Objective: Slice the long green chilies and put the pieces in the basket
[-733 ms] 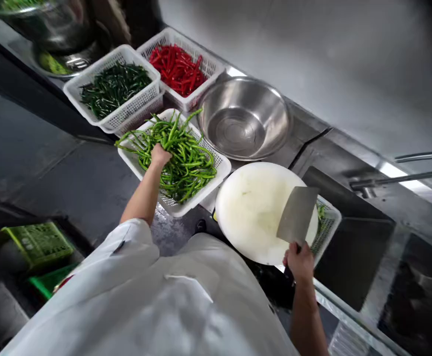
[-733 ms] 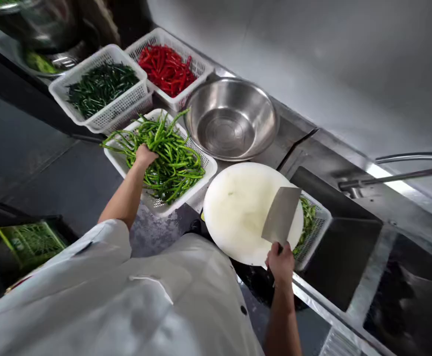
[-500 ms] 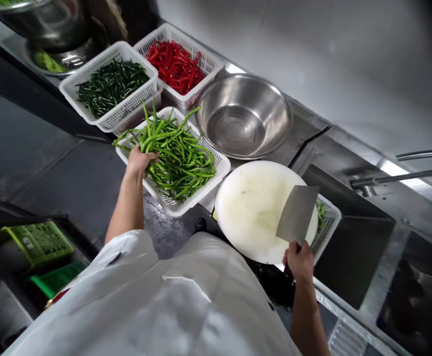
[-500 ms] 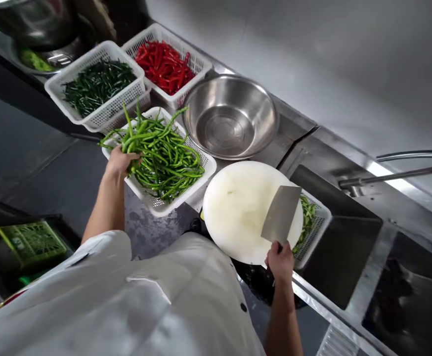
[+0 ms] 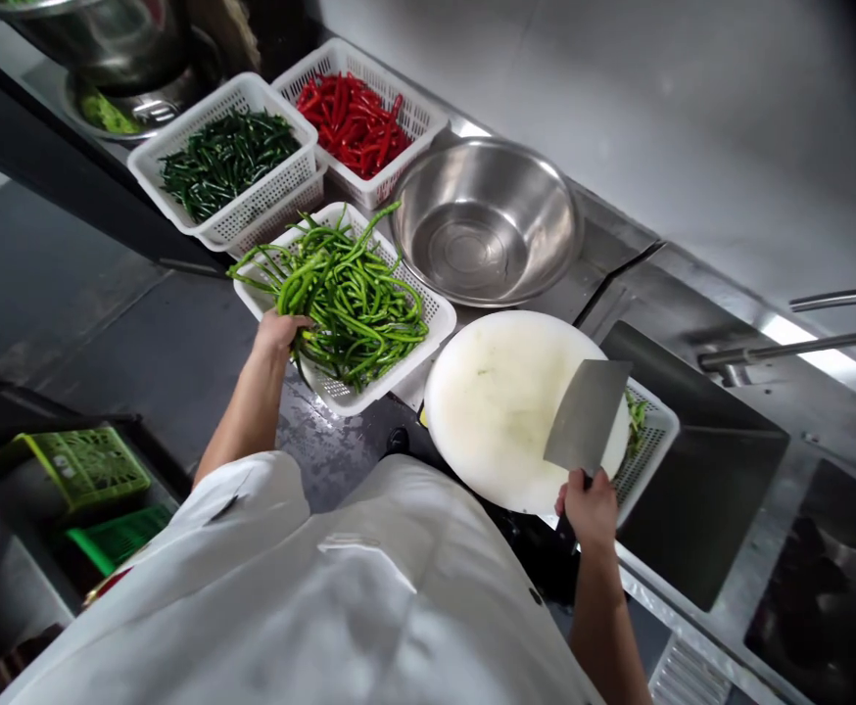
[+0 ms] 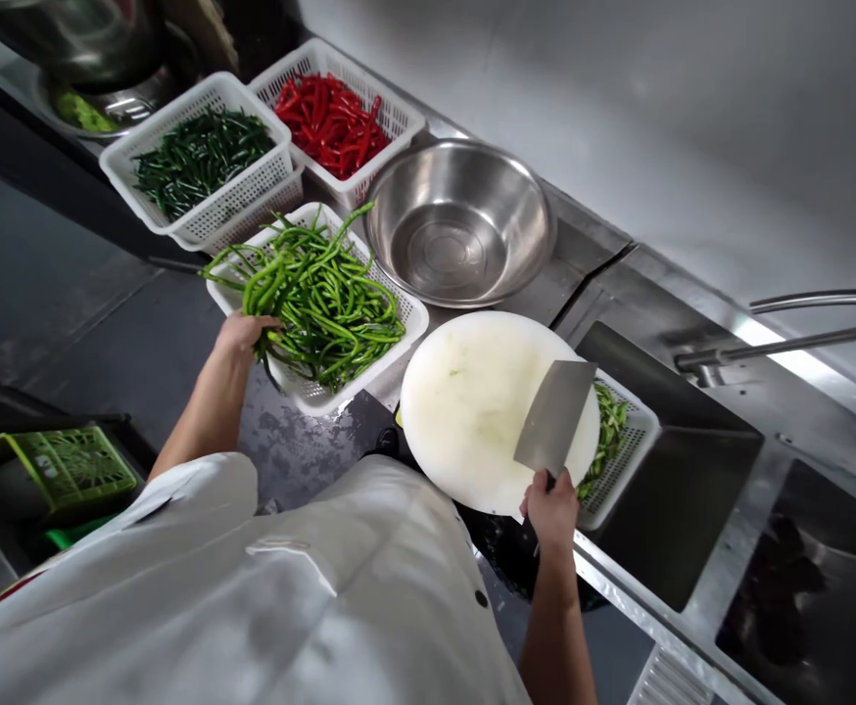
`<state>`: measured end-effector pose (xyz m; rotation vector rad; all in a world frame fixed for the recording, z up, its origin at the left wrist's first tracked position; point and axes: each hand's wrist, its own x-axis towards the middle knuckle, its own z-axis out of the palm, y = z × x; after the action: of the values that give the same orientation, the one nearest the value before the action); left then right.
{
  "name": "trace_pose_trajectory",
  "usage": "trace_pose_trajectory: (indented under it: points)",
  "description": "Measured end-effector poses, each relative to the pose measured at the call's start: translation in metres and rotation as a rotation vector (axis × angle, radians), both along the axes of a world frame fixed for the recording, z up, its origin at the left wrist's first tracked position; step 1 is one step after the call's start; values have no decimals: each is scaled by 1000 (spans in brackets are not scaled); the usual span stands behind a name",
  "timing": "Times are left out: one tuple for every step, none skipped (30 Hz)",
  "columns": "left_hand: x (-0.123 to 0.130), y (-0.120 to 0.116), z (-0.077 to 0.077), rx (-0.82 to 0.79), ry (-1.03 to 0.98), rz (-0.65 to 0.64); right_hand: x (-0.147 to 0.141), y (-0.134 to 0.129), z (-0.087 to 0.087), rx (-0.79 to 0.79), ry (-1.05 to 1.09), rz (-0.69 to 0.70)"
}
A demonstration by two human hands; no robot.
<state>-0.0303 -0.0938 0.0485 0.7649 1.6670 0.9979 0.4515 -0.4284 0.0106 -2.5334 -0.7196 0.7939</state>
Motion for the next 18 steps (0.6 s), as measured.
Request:
trace_pose_trajectory:
  points:
    - [0, -3, 7, 25, -5, 31, 0, 0, 0, 15, 13, -4]
    - [2, -7, 15, 66, -30, 44, 1, -1, -2, 33, 28, -10]
    - [5, -13, 23, 115, -71, 28, 2, -2, -4, 55, 51, -19]
    - [10, -19, 32, 159, -121, -20, 4, -3, -6, 81, 82, -35]
    - [18, -27, 39, 184, -164, -90, 6, -5, -9, 116, 127, -54]
    - [28, -35, 44, 190, -199, -175, 8, -6, -12, 157, 183, -74]
    - [42, -42, 47, 181, -229, -270, 9, -7, -15, 201, 242, -94]
    - [59, -49, 47, 157, -259, -372, 10, -7, -17, 245, 298, -112]
    - [79, -54, 43, 120, -289, -479, 10, -7, -18, 287, 352, -127]
    - [103, -58, 37, 73, -315, -588, 9, -7, -19, 327, 398, -144]
    - [129, -61, 28, 24, -333, -694, 9, -7, -19, 367, 442, -158]
    - [157, -62, 17, -27, -338, -795, 9, -7, -18, 401, 479, -163]
    - [187, -62, 6, -79, -327, -892, 9, -7, -17, 428, 497, -174]
    - [216, -62, -5, -132, -296, -987, 9, -9, -16, 453, 513, -179]
    - [244, -60, -15, -181, -246, -1073, 10, -12, -14, 468, 534, -177]
    - [271, -58, -23, -220, -180, -1145, 13, -18, -13, 480, 549, -172]
    - [294, -55, -30, -243, -95, -1202, 15, -26, -11, 485, 560, -165]
    - [314, -51, -34, -240, 17, -1238, 19, -36, -10, 484, 566, -160]
